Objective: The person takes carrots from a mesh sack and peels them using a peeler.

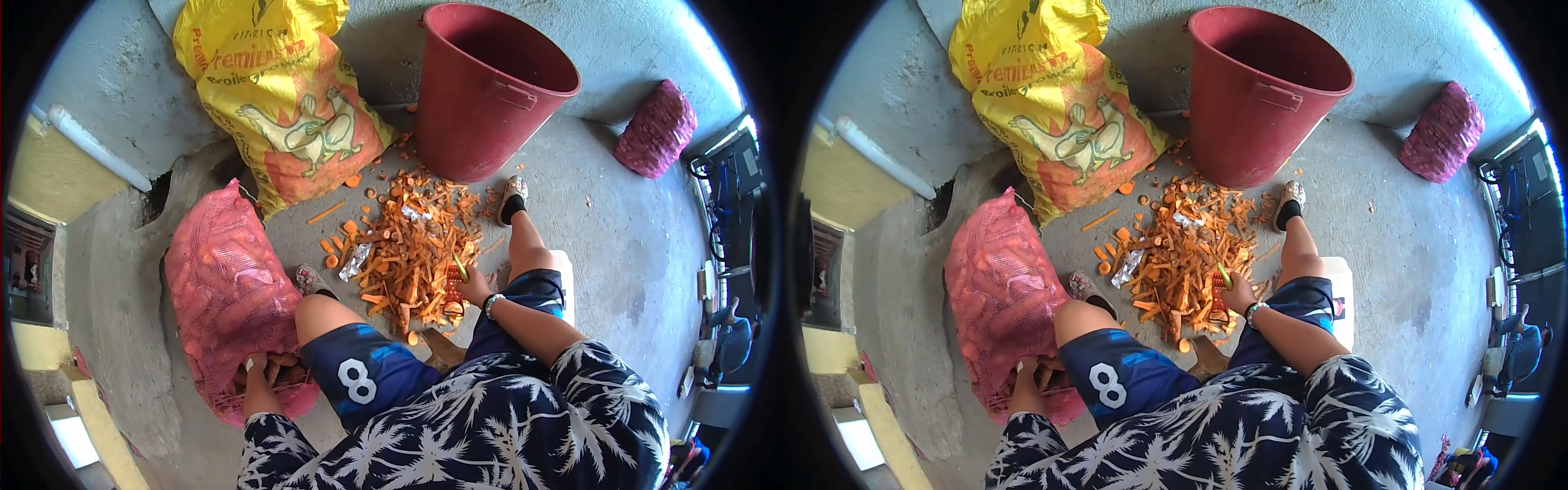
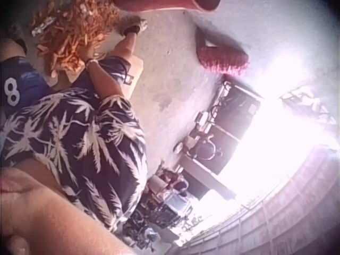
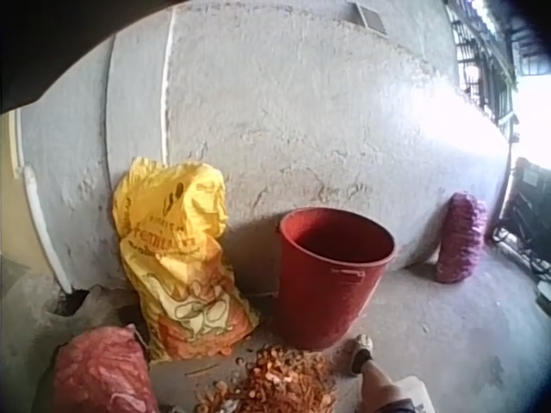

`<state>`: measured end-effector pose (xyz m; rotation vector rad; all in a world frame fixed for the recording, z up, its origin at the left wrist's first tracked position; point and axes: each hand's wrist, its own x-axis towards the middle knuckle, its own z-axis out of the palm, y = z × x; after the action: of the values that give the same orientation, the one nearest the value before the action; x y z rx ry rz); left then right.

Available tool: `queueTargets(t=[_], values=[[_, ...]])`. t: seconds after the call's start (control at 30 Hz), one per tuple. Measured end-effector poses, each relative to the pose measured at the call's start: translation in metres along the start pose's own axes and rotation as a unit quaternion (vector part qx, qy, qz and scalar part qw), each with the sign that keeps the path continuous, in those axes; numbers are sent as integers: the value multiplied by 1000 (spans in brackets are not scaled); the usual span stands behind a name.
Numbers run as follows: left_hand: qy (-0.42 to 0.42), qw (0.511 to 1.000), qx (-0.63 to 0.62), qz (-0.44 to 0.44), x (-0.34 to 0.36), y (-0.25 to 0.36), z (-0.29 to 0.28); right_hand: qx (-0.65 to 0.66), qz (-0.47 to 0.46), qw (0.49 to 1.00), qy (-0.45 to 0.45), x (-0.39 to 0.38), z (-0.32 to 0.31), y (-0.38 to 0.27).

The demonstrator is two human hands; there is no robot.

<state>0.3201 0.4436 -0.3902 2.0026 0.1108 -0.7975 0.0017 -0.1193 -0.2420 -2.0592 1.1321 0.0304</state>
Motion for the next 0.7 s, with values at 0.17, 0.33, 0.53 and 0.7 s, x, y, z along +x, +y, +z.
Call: queueTargets(t=[0.17, 0.33, 0.53, 0.7], values=[[4, 957, 285, -49, -3, -3, 6, 10, -10, 1000, -17, 2, 4, 1], [14, 868, 485, -103, -43, -2, 12, 9, -15, 1000, -24, 5, 7, -9], [70, 907, 414, -40, -194, 197, 30, 126, 20, 992, 1, 12, -14, 8], [83, 974, -100, 188, -260, 237, -8, 238, -27, 971, -21, 6, -29, -20]])
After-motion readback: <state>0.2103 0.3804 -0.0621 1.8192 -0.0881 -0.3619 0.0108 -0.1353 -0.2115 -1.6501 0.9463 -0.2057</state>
